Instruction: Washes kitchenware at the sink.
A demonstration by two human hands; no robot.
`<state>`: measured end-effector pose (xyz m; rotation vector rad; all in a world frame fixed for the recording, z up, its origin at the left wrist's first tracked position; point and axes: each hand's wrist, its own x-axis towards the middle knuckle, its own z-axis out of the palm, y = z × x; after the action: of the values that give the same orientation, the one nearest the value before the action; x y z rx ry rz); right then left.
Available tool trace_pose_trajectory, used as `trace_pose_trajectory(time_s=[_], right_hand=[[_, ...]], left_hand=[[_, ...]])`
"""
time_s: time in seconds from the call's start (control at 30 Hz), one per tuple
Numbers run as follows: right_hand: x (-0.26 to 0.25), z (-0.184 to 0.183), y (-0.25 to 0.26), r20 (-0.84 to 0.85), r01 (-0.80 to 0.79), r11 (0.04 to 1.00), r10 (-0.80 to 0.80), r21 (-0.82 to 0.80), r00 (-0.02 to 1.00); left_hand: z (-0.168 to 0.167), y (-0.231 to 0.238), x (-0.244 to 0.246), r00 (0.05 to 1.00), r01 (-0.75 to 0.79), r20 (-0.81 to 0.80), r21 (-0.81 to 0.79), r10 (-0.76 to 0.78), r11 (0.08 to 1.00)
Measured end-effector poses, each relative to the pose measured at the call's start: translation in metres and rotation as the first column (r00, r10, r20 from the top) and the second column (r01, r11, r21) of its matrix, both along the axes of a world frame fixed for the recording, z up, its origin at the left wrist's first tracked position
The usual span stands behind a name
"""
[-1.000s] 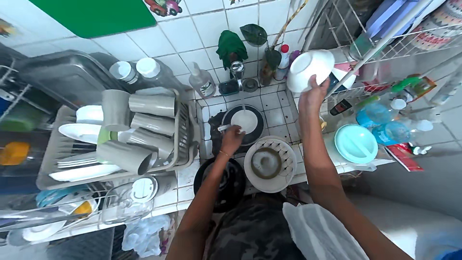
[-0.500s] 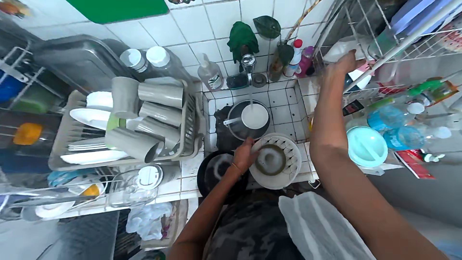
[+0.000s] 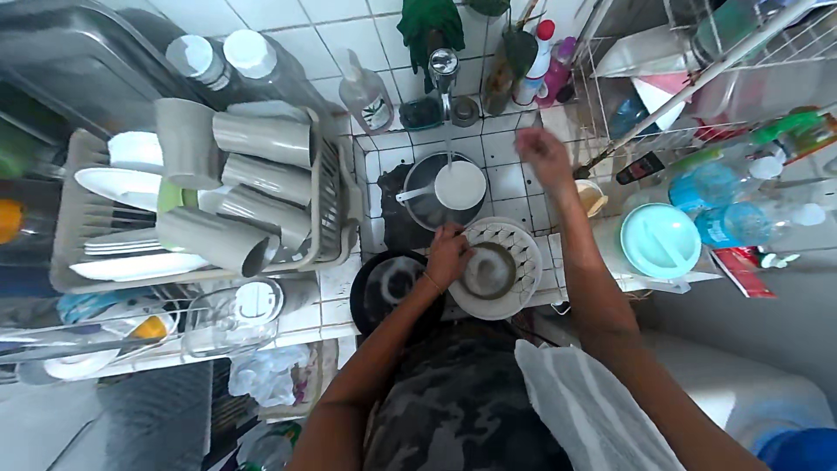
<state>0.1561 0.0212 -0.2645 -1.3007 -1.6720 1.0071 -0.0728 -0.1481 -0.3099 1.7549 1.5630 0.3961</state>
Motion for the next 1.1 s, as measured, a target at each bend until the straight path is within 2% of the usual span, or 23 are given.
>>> trace_pose_trajectory(time_s=[0.1, 0.2, 0.27, 0.33, 0.4, 0.47, 0.53, 0.6, 0.7, 0.77, 0.83, 0.87, 0.93, 1.0, 1.07, 1.1], right_hand=[[-0.017, -0.023, -0.032, 0.144, -0.153, 0.981, 0.169, -0.119, 0.975], [-0.034, -0.05, -0.032, 0.332, -0.182, 0.977, 0.209, -0.109, 0.92], [-0.047, -0.066, -0.021, 0.437, -0.26, 0.962, 0.268, -0.079, 0.859], [-0.061, -0.085, -0.008, 0.499, -0.43, 0.899, 0.41, -0.081, 0.764], [-0.08, -0.099, 0.0, 0.595, -0.568, 0.809, 0.533, -0.151, 0.602], [-0.097, -0.11, 0.002, 0.683, -0.598, 0.757, 0.584, -0.263, 0.438], [-0.108, -0.124, 0.001, 0.743, -0.594, 0.75, 0.569, -0.292, 0.353], [-0.114, -0.129, -0.002, 0.756, -0.559, 0.778, 0.542, -0.287, 0.367], [-0.118, -0.111, -0.007, 0.76, -0.468, 0.822, 0.521, -0.325, 0.388], [-0.12, -0.111, -0.006, 0.786, -0.465, 0.791, 0.555, -0.397, 0.274], [-0.115, -0.111, 0.0, 0.808, -0.55, 0.732, 0.566, -0.401, 0.163], [-0.111, -0.104, 0.005, 0.801, -0.603, 0.693, 0.582, -0.395, 0.143], [-0.101, -0.088, 0.015, 0.745, -0.683, 0.645, 0.63, -0.344, 0.22], [-0.094, -0.064, 0.025, 0.582, -0.698, 0.626, 0.728, -0.348, 0.363], [-0.086, -0.044, 0.028, 0.28, -0.682, 0.629, 0.777, -0.373, 0.563], [-0.083, -0.036, 0.027, 0.089, -0.668, 0.628, 0.752, -0.4, 0.653]], left_hand=[[0.004, 0.006, -0.015, 0.989, -0.065, 0.126, -0.058, 0.072, 0.996], [0.02, 0.009, -0.036, 0.943, -0.201, 0.235, -0.16, 0.235, 0.967], [0.018, 0.014, -0.053, 0.896, -0.328, 0.253, -0.176, 0.364, 0.928], [0.001, 0.025, -0.071, 0.854, -0.449, 0.229, -0.13, 0.467, 0.884], [-0.007, 0.033, -0.085, 0.81, -0.548, 0.176, -0.112, 0.559, 0.829], [-0.02, 0.048, -0.095, 0.753, -0.63, 0.13, -0.142, 0.646, 0.763], [-0.035, 0.061, -0.099, 0.7, -0.679, 0.137, -0.176, 0.701, 0.713], [-0.039, 0.068, -0.097, 0.675, -0.675, 0.172, -0.247, 0.717, 0.695], [-0.034, 0.065, -0.094, 0.741, -0.607, 0.17, -0.245, 0.65, 0.756], [-0.032, 0.056, -0.093, 0.779, -0.576, 0.165, -0.195, 0.606, 0.794], [-0.032, 0.051, -0.094, 0.802, -0.542, 0.179, -0.184, 0.57, 0.82], [-0.03, 0.049, -0.095, 0.805, -0.532, 0.184, -0.196, 0.564, 0.824], [-0.025, 0.046, -0.097, 0.805, -0.518, 0.196, -0.228, 0.56, 0.825], [-0.025, 0.048, -0.099, 0.802, -0.508, 0.21, -0.251, 0.559, 0.824], [-0.026, 0.048, -0.099, 0.792, -0.5, 0.231, -0.286, 0.565, 0.817], [-0.025, 0.048, -0.098, 0.781, -0.499, 0.247, -0.305, 0.574, 0.811]])
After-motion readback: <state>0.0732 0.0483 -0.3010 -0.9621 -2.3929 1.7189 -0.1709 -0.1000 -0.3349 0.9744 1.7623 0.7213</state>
